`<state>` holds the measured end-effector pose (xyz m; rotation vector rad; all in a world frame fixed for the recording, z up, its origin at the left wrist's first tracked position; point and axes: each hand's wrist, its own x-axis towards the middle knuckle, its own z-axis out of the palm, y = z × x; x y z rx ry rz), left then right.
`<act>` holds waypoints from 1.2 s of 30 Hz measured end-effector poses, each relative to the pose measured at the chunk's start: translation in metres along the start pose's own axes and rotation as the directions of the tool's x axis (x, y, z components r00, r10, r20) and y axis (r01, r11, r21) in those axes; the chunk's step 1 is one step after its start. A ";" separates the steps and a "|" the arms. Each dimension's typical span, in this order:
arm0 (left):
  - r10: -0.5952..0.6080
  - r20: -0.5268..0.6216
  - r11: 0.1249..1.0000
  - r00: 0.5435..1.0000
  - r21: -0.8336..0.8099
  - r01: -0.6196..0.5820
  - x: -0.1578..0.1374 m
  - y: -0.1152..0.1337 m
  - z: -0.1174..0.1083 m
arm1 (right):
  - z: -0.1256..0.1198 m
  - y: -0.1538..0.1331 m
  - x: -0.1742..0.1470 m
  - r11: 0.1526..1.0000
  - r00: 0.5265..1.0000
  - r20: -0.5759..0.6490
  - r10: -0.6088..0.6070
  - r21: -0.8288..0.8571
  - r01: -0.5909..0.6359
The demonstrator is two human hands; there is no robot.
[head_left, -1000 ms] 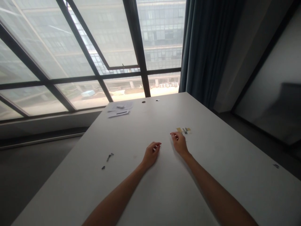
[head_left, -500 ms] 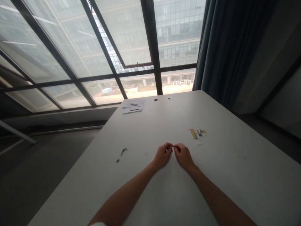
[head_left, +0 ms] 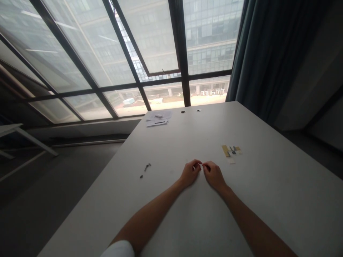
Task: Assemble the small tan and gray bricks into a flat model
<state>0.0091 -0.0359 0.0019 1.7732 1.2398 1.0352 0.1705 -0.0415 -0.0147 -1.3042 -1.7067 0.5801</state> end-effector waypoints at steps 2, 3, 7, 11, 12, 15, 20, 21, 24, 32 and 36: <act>-0.005 -0.008 1.000 1.000 -0.012 0.005 0.000 0.000 0.000 | -0.001 0.001 0.000 1.000 1.000 0.001 -0.003 0.003 0.003; -0.004 -0.012 1.000 1.000 -0.017 0.004 0.000 0.001 0.000 | -0.001 0.001 0.000 1.000 1.000 0.003 -0.003 0.003 0.003; -0.001 -0.033 1.000 0.999 -0.025 0.000 -0.001 0.001 0.000 | -0.001 0.003 0.001 1.000 1.000 0.016 -0.009 0.006 0.009; 0.000 -0.032 1.000 0.999 -0.012 -0.001 0.000 0.000 0.002 | 0.000 0.006 0.002 1.000 0.999 0.022 -0.023 0.010 0.023; 0.002 -0.033 1.000 0.999 -0.010 -0.002 -0.001 0.000 0.002 | 0.001 0.007 0.002 1.000 1.000 0.021 -0.021 0.010 0.021; 0.011 -0.040 1.000 0.999 -0.012 -0.011 -0.001 0.000 0.002 | 0.000 0.007 0.002 1.000 1.000 0.020 -0.010 0.012 0.010; 0.020 -0.057 1.000 0.998 -0.023 -0.021 -0.003 0.002 0.002 | 0.000 0.009 0.002 1.000 1.000 0.026 -0.012 0.011 0.012; 0.015 -0.069 0.999 0.998 -0.027 -0.017 -0.003 0.003 0.001 | 0.000 0.010 0.002 1.000 1.000 0.027 -0.014 0.012 0.014; -0.011 -0.116 0.999 0.993 -0.038 0.007 -0.002 0.004 -0.002 | -0.001 0.010 0.002 1.000 1.000 0.030 -0.011 0.012 0.010; -0.020 -0.131 0.998 0.991 0.064 0.028 -0.008 0.002 -0.044 | -0.002 0.009 0.001 1.000 0.999 0.032 0.013 0.012 -0.014; 0.011 -0.273 0.965 0.962 0.254 0.061 -0.024 -0.004 -0.090 | 0.000 0.012 0.000 1.000 0.999 0.038 0.013 0.015 -0.014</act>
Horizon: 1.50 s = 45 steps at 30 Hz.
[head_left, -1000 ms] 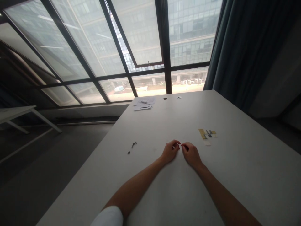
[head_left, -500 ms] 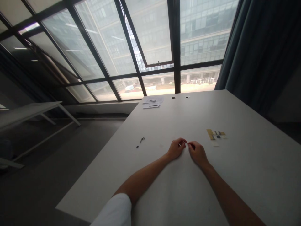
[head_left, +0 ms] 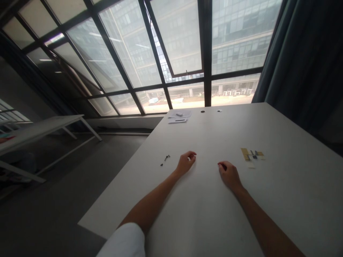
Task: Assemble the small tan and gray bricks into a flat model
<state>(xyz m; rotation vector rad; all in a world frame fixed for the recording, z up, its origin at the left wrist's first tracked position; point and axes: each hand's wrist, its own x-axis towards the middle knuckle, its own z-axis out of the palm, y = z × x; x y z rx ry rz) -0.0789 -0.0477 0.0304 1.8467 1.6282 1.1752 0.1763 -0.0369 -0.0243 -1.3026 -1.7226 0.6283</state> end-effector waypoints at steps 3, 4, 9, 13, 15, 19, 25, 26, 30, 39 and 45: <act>-0.010 -0.098 0.979 0.995 0.199 0.029 -0.003 -0.019 -0.036 | 0.001 0.002 0.000 1.000 1.000 -0.005 -0.001 0.003 0.001; -0.025 -0.129 0.961 0.991 0.269 0.059 -0.004 -0.026 -0.048 | 0.002 0.002 0.000 1.000 1.000 -0.007 -0.004 0.003 0.004; -0.067 -0.193 0.827 0.979 0.539 0.163 -0.018 -0.052 -0.096 | 0.002 0.003 0.000 1.000 1.000 -0.010 -0.007 0.001 0.007; -0.102 -0.206 0.659 0.973 0.719 0.221 -0.033 -0.061 -0.116 | 0.001 -0.001 0.000 1.000 1.000 -0.005 0.007 0.006 -0.007; -0.134 -0.223 0.614 0.965 0.746 0.258 -0.039 -0.063 -0.120 | -0.001 -0.003 -0.001 1.000 1.000 -0.007 0.012 0.008 -0.012; -0.171 -0.271 0.598 0.947 0.735 0.318 -0.044 -0.067 -0.119 | -0.002 -0.005 -0.001 1.000 1.000 -0.014 0.010 0.005 -0.010; -0.218 -0.302 0.602 0.928 0.707 0.372 -0.041 -0.075 -0.115 | -0.001 -0.001 -0.001 1.000 1.000 -0.010 0.009 -0.002 -0.009; -0.223 -0.307 0.601 0.925 0.704 0.379 -0.040 -0.076 -0.114 | -0.001 -0.002 -0.001 1.000 1.000 -0.009 0.010 -0.003 -0.010; -0.224 -0.316 0.600 0.922 0.700 0.386 -0.037 -0.079 -0.113 | -0.001 -0.002 -0.001 1.000 1.000 -0.008 0.009 0.000 -0.009; -0.238 -0.345 0.597 0.908 0.685 0.417 -0.033 -0.075 -0.109 | 0.000 0.001 0.000 1.000 1.000 -0.009 -0.002 0.002 0.002; -0.244 -0.353 0.587 0.903 0.688 0.427 -0.031 -0.074 -0.106 | 0.001 0.002 0.001 1.000 1.000 -0.013 -0.006 -0.002 0.005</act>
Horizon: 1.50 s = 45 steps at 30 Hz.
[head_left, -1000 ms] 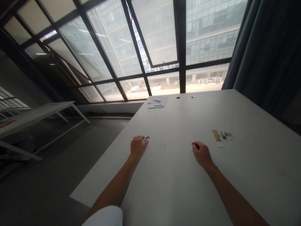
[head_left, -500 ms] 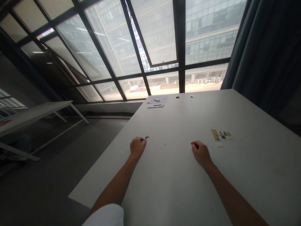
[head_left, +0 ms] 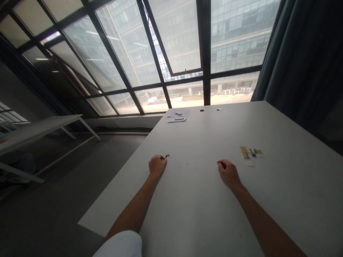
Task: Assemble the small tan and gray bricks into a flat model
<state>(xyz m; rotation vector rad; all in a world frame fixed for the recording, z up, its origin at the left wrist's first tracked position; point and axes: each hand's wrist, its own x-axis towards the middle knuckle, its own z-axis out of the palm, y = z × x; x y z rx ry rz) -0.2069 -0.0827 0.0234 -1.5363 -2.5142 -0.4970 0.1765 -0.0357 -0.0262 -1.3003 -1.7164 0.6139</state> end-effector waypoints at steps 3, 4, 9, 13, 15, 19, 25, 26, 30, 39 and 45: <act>-0.003 0.011 1.000 1.000 0.005 0.003 0.001 0.000 0.000 | 0.000 0.000 0.000 1.000 1.000 0.002 -0.002 0.002 0.002; -0.001 0.013 1.000 1.000 0.006 0.001 0.001 0.000 0.000 | 0.000 0.000 0.000 1.000 1.000 0.003 -0.002 0.004 0.002; 0.029 0.005 0.999 1.000 0.029 -0.029 0.001 -0.001 -0.005 | 0.000 0.001 0.000 1.000 1.000 0.010 0.008 0.006 -0.008; 0.092 -0.037 0.995 0.995 0.031 -0.091 0.001 0.009 -0.012 | 0.000 -0.001 0.000 1.000 1.000 0.007 0.002 0.005 -0.002; 0.156 -0.052 0.988 0.986 0.018 -0.155 0.000 0.019 -0.015 | 0.000 -0.003 0.000 1.000 1.000 0.004 -0.002 0.010 0.001; 0.311 -0.106 0.948 0.945 -0.033 -0.316 -0.006 0.051 -0.018 | 0.000 -0.004 0.001 1.000 1.000 -0.001 0.008 0.026 -0.008; 0.548 -0.144 0.809 0.824 -0.162 -0.566 -0.028 0.111 -0.016 | 0.001 -0.006 0.001 0.998 1.000 -0.005 -0.016 0.054 0.017; 0.582 -0.146 0.778 0.800 -0.186 -0.600 -0.031 0.121 -0.015 | 0.001 -0.006 0.001 0.998 1.000 -0.004 -0.028 0.060 0.028; 0.688 -0.153 0.665 0.710 -0.260 -0.700 -0.045 0.157 -0.003 | 0.001 -0.008 0.001 0.992 0.996 0.000 -0.090 0.087 0.090; 0.772 -0.176 0.529 0.610 -0.354 -0.771 -0.063 0.194 0.021 | -0.003 -0.016 -0.002 0.982 0.982 0.035 -0.186 0.031 0.185; 0.764 -0.211 0.476 0.610 -0.454 -0.753 -0.062 0.192 0.028 | -0.003 -0.017 -0.003 0.982 0.981 0.048 -0.189 -0.007 0.189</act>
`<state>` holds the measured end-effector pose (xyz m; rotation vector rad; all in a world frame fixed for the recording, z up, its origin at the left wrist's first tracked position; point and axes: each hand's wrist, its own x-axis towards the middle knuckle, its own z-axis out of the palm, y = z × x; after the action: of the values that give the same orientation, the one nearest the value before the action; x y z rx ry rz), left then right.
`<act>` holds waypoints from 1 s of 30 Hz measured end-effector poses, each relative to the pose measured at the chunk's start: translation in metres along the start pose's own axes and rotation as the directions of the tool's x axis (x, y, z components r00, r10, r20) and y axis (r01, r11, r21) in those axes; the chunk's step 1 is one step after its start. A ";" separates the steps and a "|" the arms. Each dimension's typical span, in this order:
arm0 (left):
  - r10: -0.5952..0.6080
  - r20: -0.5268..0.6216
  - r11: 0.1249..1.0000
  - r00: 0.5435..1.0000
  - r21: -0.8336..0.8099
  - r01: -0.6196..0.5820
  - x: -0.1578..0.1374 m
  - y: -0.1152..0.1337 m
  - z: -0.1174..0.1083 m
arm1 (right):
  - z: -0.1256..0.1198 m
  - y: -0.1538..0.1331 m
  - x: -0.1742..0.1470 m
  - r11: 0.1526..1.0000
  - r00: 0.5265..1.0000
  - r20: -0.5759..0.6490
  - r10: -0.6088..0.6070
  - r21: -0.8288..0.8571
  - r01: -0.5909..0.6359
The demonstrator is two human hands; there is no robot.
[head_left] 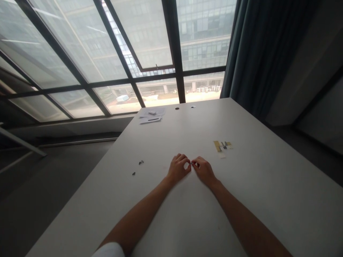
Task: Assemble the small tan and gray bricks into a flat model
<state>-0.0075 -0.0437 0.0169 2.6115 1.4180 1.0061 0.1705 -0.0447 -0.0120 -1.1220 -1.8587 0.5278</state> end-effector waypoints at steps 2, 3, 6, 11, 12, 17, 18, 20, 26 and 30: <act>-0.004 -0.016 0.998 1.000 -0.062 0.003 0.000 -0.002 0.002 | 0.001 0.001 0.000 1.000 1.000 -0.003 -0.001 0.010 0.001; -0.009 -0.021 0.996 1.000 -0.093 0.007 0.001 -0.003 0.003 | 0.001 0.001 -0.001 1.000 1.000 -0.009 -0.001 0.014 0.001; -0.040 -0.031 0.984 0.999 -0.177 0.034 0.001 -0.004 0.005 | 0.001 0.000 -0.001 1.000 0.999 -0.037 -0.001 0.017 0.002; -0.077 -0.038 0.969 0.996 -0.237 0.065 -0.001 -0.005 0.006 | -0.001 -0.002 -0.001 1.000 0.998 -0.056 -0.003 0.019 0.004; -0.078 -0.039 0.968 0.996 -0.240 0.067 -0.001 -0.006 0.006 | -0.001 -0.002 -0.002 1.000 0.998 -0.058 -0.003 0.021 0.004; -0.092 -0.043 0.964 0.995 -0.255 0.078 -0.001 -0.006 0.007 | -0.001 -0.002 -0.002 0.999 0.998 -0.064 -0.014 0.036 0.016; -0.094 -0.042 0.962 0.995 -0.260 0.080 -0.001 -0.006 0.007 | -0.002 -0.002 -0.002 0.999 0.998 -0.064 -0.013 0.036 0.015; -0.098 -0.037 0.960 0.995 -0.267 0.084 0.000 -0.006 0.007 | -0.002 -0.003 -0.002 0.999 0.998 -0.066 -0.008 0.036 0.010; -0.093 -0.032 0.958 0.995 -0.275 0.081 0.000 -0.007 0.008 | -0.003 -0.003 -0.002 0.999 0.998 -0.060 0.007 0.041 -0.005; -0.099 -0.035 0.958 0.994 -0.273 0.086 -0.001 -0.008 0.009 | -0.002 -0.002 -0.002 0.999 0.998 -0.064 0.010 0.048 -0.007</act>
<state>-0.0088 -0.0369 0.0065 2.3201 1.2920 1.1667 0.1718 -0.0472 -0.0104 -1.1036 -1.7780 0.5325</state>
